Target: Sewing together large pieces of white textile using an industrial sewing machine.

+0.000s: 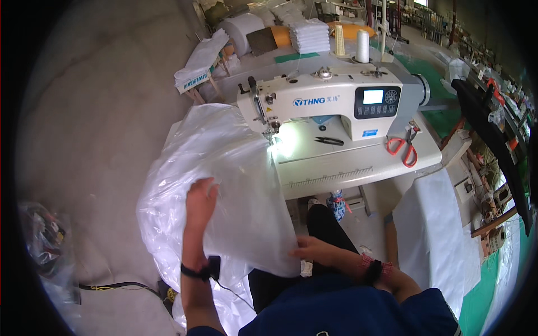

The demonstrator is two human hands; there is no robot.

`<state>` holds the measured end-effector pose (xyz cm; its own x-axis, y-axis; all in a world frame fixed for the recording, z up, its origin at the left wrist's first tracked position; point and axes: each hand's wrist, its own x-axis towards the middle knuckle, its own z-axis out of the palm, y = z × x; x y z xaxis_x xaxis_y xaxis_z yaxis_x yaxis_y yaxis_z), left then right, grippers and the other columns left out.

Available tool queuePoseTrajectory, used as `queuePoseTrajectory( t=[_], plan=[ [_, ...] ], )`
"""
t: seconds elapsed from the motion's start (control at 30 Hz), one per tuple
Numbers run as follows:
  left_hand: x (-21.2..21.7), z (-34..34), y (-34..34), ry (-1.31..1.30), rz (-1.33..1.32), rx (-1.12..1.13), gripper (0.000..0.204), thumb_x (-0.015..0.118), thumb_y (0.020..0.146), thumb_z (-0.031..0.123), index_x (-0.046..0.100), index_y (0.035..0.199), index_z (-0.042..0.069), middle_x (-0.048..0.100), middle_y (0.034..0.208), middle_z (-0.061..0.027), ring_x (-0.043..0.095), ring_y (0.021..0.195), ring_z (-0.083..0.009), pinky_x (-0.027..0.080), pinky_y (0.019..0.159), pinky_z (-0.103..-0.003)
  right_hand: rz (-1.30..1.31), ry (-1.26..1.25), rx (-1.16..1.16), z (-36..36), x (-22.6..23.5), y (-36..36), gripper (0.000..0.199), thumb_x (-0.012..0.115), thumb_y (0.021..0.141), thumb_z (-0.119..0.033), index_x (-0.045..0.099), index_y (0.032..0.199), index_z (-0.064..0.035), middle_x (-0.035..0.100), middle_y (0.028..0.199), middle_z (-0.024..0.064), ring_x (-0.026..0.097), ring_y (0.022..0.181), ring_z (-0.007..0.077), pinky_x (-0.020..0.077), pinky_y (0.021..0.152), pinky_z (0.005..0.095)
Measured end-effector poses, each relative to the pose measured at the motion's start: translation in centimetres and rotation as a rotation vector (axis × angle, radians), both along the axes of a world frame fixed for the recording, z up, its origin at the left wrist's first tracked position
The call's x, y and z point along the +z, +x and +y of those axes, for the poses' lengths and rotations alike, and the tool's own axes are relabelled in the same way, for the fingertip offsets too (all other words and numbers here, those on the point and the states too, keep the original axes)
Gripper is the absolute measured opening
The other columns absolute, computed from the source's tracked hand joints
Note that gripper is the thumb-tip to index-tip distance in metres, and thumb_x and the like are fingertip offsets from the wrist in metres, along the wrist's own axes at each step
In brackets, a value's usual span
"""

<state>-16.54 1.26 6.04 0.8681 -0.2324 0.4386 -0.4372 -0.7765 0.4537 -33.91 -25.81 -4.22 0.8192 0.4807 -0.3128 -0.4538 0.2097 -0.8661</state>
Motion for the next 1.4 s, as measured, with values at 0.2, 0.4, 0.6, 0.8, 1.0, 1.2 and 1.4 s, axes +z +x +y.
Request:
queuePoseTrajectory(
  t=[0.2,0.4,0.6,0.8,1.0,1.2,1.4],
  plan=[
    [-5.6,-7.4,-14.4,0.452,-0.229,-0.008,0.013,0.060,0.081,0.020,0.059,0.080,0.006,0.059,0.079,-0.0088,0.058,0.075,-0.0255,0.044,0.064,-0.038,0.119,0.067,-0.218,2.4,-2.5,0.6,0.033,0.053,0.092,-0.020,0.056,0.116,0.0018,0.063,0.102,0.0078,0.059,0.089,0.0138,0.0470,0.081,0.0285],
    [-6.9,-7.4,-17.2,0.321,0.004,-0.110,0.013,0.055,0.084,0.019,0.053,0.078,0.008,0.056,0.069,-0.0106,0.058,0.066,-0.0313,0.045,0.062,-0.043,0.075,0.012,-0.291,2.7,-2.8,-1.0,0.030,0.048,0.095,-0.023,0.057,0.111,0.0006,0.062,0.090,0.0045,0.056,0.075,0.0109,0.0461,0.065,0.0268],
    [-4.7,-9.7,-19.9,0.254,0.264,-0.111,0.020,0.047,0.091,0.022,0.053,0.080,0.006,0.062,0.071,-0.0172,0.060,0.063,-0.0398,0.047,0.061,-0.051,0.037,-0.085,-0.320,2.7,-2.7,-2.0,0.031,0.045,0.096,-0.027,0.054,0.109,-0.0003,0.061,0.092,0.0053,0.059,0.079,0.0119,0.0501,0.070,0.0285],
    [-5.9,-12.2,-21.0,0.177,0.347,-0.192,0.017,0.053,0.088,0.023,0.059,0.088,0.007,0.062,0.073,-0.0201,0.060,0.070,-0.0408,0.048,0.063,-0.047,0.038,0.193,-0.348,2.8,-2.3,-2.3,0.030,0.045,0.095,-0.027,0.054,0.110,-0.0017,0.059,0.090,0.0041,0.058,0.079,0.0107,0.0484,0.069,0.0267],
    [-10.8,-7.6,-21.3,0.233,0.850,-0.888,0.029,0.053,0.088,0.023,0.061,0.111,0.007,0.064,0.103,-0.0209,0.061,0.099,-0.0318,0.047,0.085,-0.041,-0.155,-0.198,-0.298,1.9,0.0,-3.0,0.031,0.041,0.094,-0.019,0.053,0.117,-0.0022,0.060,0.096,0.0057,0.055,0.086,0.0091,0.0472,0.073,0.0252],
    [-22.1,2.8,-17.4,-1.105,1.131,-0.020,0.030,0.053,0.091,0.025,0.059,0.117,0.014,0.055,0.126,-0.0074,0.048,0.119,-0.0221,0.037,0.102,-0.038,-0.315,-0.256,-0.302,3.2,-0.8,-2.4,0.035,0.037,0.097,-0.014,0.047,0.127,0.0002,0.061,0.107,0.0108,0.055,0.099,0.0168,0.0429,0.089,0.0300],
    [-18.2,16.2,-11.1,-1.806,0.614,-0.922,0.059,0.048,0.089,0.056,0.053,0.123,0.007,0.058,0.106,-0.0033,0.050,0.095,-0.0137,0.041,0.080,-0.032,-0.429,-0.334,-0.362,4.2,-1.4,0.9,0.033,0.036,0.095,-0.011,0.050,0.123,0.0000,0.062,0.102,0.0134,0.057,0.097,0.0185,0.0446,0.087,0.0319]
  ],
)
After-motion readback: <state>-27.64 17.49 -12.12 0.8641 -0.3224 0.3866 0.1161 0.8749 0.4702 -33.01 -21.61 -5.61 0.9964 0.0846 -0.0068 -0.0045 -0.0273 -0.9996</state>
